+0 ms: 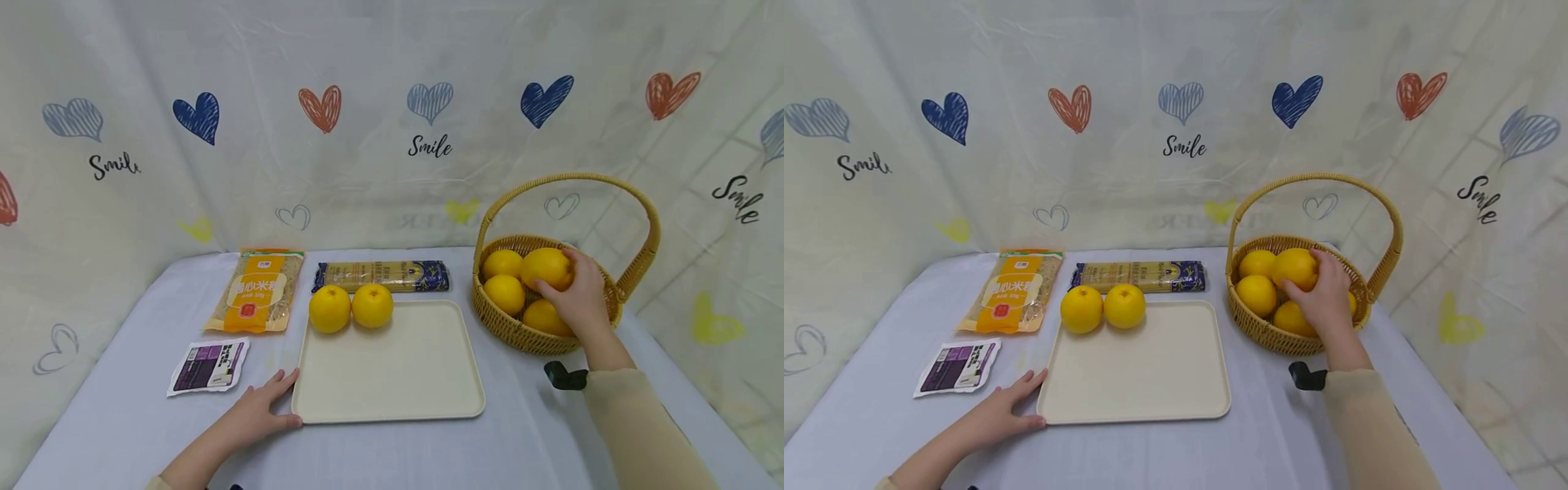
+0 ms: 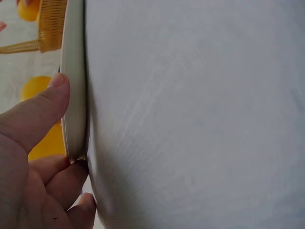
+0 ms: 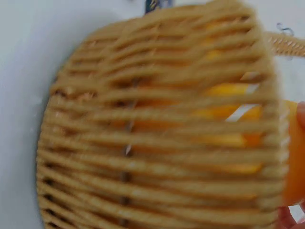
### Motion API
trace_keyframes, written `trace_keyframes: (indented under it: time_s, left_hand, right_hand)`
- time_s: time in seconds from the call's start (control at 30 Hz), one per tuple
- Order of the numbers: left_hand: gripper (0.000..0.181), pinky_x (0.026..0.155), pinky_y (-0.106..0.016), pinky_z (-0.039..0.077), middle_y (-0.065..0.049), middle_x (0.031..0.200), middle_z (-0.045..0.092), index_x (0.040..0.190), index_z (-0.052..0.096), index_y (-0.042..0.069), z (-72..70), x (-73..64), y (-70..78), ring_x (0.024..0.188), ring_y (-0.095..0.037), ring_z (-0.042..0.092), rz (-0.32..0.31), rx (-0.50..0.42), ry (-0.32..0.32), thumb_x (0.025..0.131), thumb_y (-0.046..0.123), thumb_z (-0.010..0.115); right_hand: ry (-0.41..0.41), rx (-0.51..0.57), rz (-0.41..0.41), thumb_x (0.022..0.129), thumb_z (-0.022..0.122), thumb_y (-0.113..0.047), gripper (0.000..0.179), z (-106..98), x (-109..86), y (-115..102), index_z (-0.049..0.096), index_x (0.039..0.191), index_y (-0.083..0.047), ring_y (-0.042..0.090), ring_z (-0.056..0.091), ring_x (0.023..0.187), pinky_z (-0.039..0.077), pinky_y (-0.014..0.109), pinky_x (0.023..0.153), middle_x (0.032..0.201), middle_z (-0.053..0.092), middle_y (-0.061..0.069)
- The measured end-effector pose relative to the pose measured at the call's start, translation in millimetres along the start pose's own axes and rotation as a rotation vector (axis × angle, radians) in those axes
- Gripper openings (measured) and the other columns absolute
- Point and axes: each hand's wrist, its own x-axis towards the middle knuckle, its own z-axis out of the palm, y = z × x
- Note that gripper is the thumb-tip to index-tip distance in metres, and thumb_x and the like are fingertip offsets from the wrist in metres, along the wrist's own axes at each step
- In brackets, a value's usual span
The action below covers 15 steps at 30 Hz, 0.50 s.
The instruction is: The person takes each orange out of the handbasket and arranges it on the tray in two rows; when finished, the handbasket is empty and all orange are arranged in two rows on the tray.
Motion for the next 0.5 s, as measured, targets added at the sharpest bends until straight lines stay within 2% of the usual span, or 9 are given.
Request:
trace_keyframes:
  time_s: [0.17,0.27,0.5]
  left_hand:
    - [0.090,0.104,-0.067,0.008,-0.024,0.142,0.033,0.139,0.037,0.013,-0.6,1.3,0.5,0.132,-0.039,0.030,-0.020,-0.006,-0.007,0.065,0.050,0.073]
    - [0.090,0.104,-0.067,0.008,-0.024,0.142,0.033,0.139,0.037,0.014,-1.5,1.7,1.7,0.132,-0.039,0.029,-0.030,-0.006,-0.014,0.065,0.050,0.073]
    - [0.090,0.104,-0.066,0.007,-0.022,0.143,0.034,0.139,0.037,0.015,-1.1,1.7,2.0,0.133,-0.038,0.028,-0.049,-0.006,-0.023,0.065,0.050,0.074]
  right_hand:
    - [0.060,0.045,-0.025,0.081,0.066,-0.028,0.072,1,-6.8,-16,0.031,0.137,-0.001,0.043,0.022,0.126,0.021,0.059,0.099,0.140,0.032,0.022]
    - [0.087,0.068,-0.024,0.080,0.067,-0.026,0.074,2,-10.0,-23,0.029,0.138,-0.002,0.042,0.025,0.124,0.022,0.056,0.096,0.139,0.035,0.021]
    - [0.033,0.105,0.077,0.080,0.065,-0.038,0.084,1,-17.7,-38,0.019,0.143,-0.005,0.041,0.025,0.121,0.031,0.057,0.091,0.138,0.031,0.023]
